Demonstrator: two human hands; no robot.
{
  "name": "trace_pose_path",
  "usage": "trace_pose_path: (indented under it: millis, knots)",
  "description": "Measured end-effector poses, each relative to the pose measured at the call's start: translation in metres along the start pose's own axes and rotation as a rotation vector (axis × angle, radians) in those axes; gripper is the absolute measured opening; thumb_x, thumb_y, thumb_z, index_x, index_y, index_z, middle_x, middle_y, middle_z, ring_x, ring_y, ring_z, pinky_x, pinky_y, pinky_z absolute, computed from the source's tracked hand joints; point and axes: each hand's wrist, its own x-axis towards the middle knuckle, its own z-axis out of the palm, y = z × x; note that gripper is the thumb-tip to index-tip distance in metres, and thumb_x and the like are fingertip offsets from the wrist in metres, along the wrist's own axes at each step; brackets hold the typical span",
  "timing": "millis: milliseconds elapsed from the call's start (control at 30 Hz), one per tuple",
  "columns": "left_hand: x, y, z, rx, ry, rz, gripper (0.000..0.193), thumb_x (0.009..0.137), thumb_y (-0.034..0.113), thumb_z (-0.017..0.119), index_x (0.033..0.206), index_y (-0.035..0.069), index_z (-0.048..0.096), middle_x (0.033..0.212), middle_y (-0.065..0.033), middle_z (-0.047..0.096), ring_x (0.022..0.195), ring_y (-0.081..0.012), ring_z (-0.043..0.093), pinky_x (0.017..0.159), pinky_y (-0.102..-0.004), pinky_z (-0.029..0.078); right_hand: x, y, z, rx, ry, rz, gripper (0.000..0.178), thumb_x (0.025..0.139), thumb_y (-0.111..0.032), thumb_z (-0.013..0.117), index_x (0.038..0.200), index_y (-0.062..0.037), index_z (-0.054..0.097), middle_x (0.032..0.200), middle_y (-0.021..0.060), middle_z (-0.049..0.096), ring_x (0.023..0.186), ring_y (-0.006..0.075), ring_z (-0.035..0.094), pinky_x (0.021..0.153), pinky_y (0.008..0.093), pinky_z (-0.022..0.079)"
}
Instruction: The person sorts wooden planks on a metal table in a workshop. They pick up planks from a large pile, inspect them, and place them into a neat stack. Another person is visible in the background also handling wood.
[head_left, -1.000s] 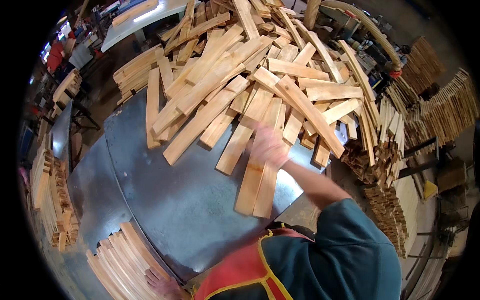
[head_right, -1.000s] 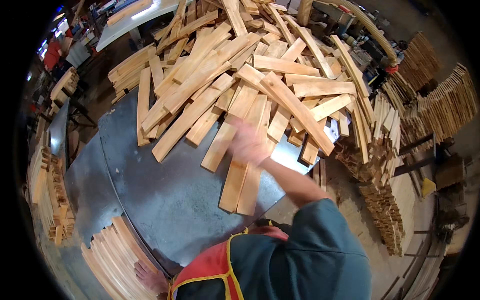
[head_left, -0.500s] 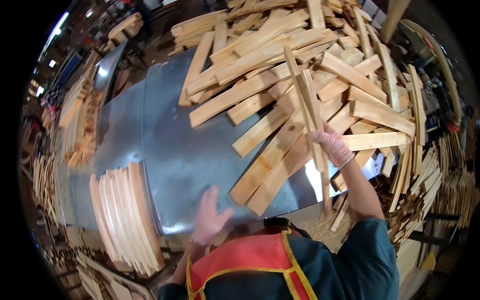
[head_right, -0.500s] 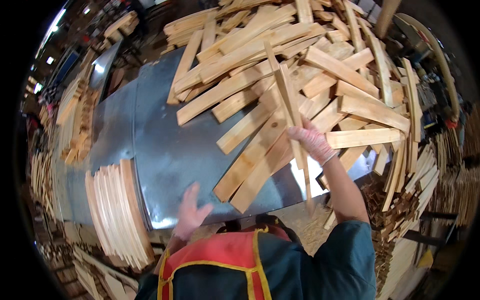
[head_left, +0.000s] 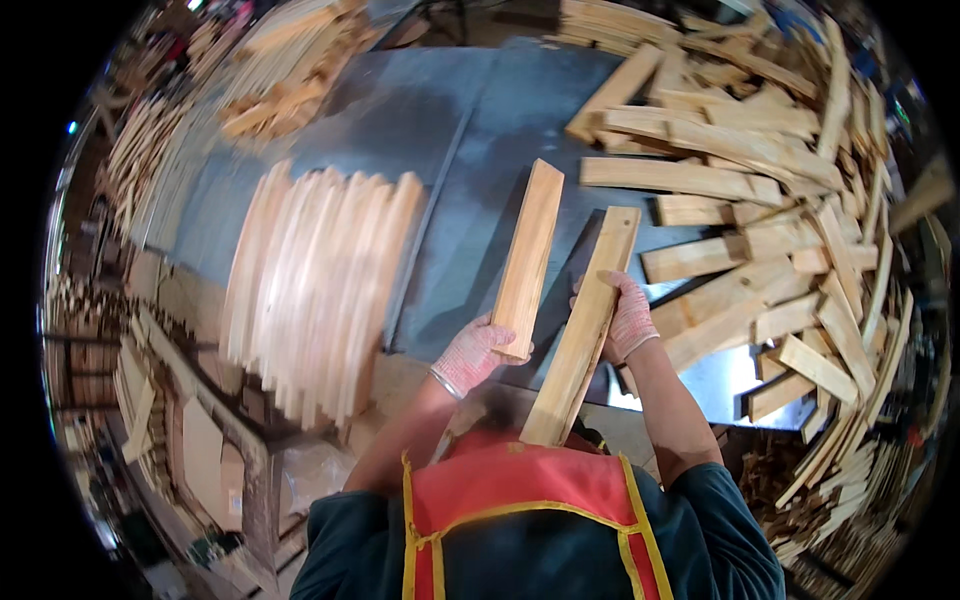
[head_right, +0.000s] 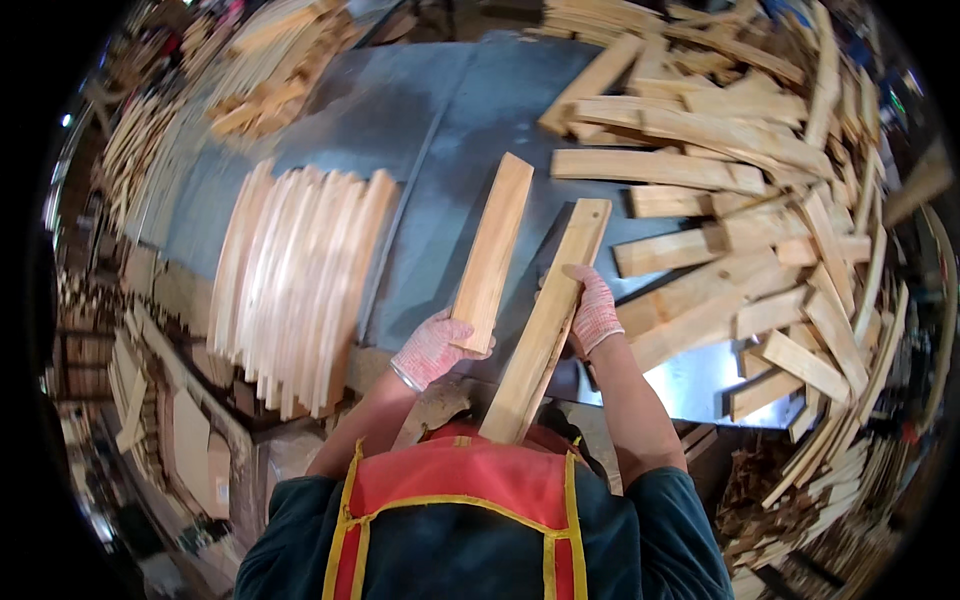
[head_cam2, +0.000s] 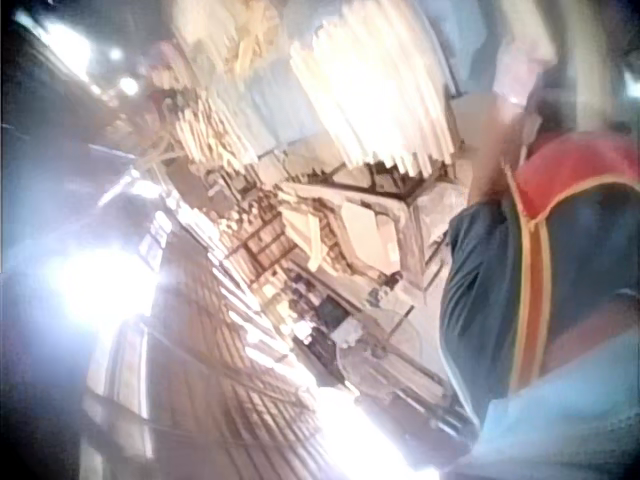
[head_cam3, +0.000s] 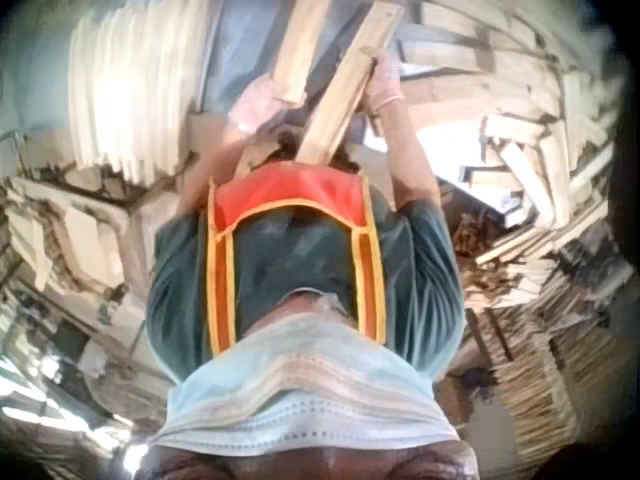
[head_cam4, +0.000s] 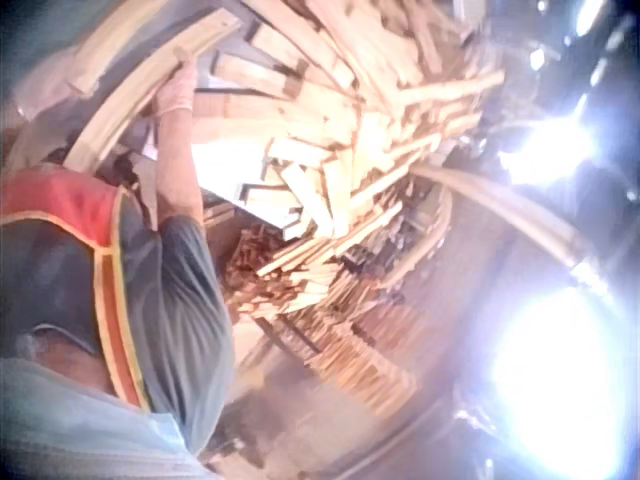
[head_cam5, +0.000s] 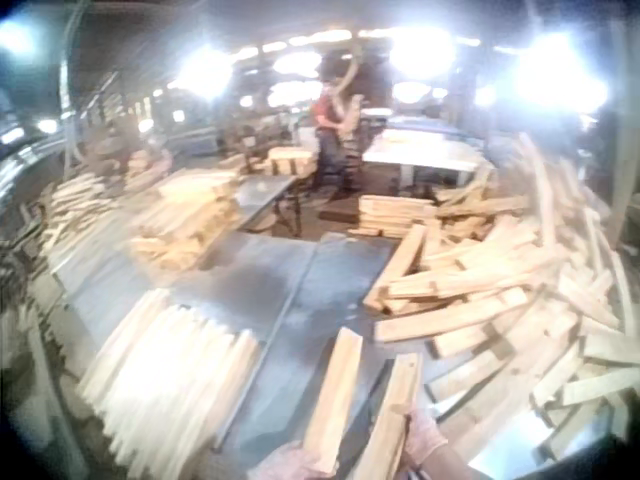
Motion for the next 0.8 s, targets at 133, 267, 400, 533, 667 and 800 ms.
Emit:
trace_pose_path:
  millis: [133,267,400,533,667,800]
  knots:
    - [-0.079,0.022,-0.061,-0.02,0.22,0.1,0.05,0.09,0.014,0.072,0.134,-0.006,0.057,0.116,-0.0195,0.07,0.102,-0.0309,0.073,0.08,-0.0417,0.063,0.063,0.07,0.058,-0.156,0.051,-0.081,0.034,0.098,-0.025,0.059,0.12,0.0004,0.061,0.102,0.0204,0.07,0.092,0.037,0.07,0.085,0.0502,0.061]
    - [-0.148,0.064,-0.093,-0.107,0.102,0.134,0.05,0.089,0.015,0.073,0.133,-0.005,0.059,0.119,-0.0161,0.07,0.101,-0.0263,0.073,0.077,-0.0369,0.062,0.113,0.124,0.099,-0.17,0.029,-0.065,0.037,0.097,-0.024,0.062,0.126,-0.002,0.061,0.11,0.0168,0.072,0.098,0.0363,0.071,0.087,0.0498,0.061]
    - [-0.175,0.079,-0.113,0.048,0.2,0.301,0.059,0.088,0.013,0.071,0.14,-0.009,0.054,0.122,-0.0159,0.07,0.107,-0.0223,0.069,0.088,-0.0341,0.058,0.122,0.144,0.134,-0.228,0.048,-0.001,0.035,0.098,-0.025,0.066,0.127,-0.0065,0.063,0.119,0.0101,0.07,0.106,0.0312,0.068,0.091,0.0512,0.057]
    - [-0.194,0.108,-0.146,0.21,0.396,0.31,0.058,0.09,0.012,0.065,0.144,-0.006,0.053,0.122,-0.0132,0.069,0.108,-0.0215,0.068,0.093,-0.0337,0.056,0.108,0.139,0.134,-0.233,0.021,-0.006,0.034,0.098,-0.027,0.068,0.126,-0.0079,0.063,0.12,0.0097,0.069,0.112,0.0289,0.065,0.098,0.0528,0.053]
    - [-0.198,0.131,-0.17,0.442,0.573,0.248,0.054,0.091,0.016,0.062,0.143,0.001,0.058,0.117,-0.0075,0.071,0.096,-0.0166,0.069,0.081,-0.0323,0.057,0.089,0.12,0.126,-0.124,-0.051,-0.103,0.042,0.097,-0.029,0.071,0.13,-0.0056,0.06,0.12,0.0105,0.068,0.115,0.0304,0.064,0.105,0.0525,0.051]
    - [-0.188,0.13,-0.177,0.488,0.613,0.25,0.048,0.092,0.019,0.062,0.137,-0.001,0.061,0.112,-0.008,0.07,0.096,-0.0181,0.066,0.081,-0.0335,0.055,0.056,0.136,0.099,-0.141,-0.088,-0.124,0.04,0.094,-0.015,0.073,0.129,-0.0039,0.059,0.116,0.0097,0.068,0.112,0.0292,0.065,0.105,0.049,0.053]
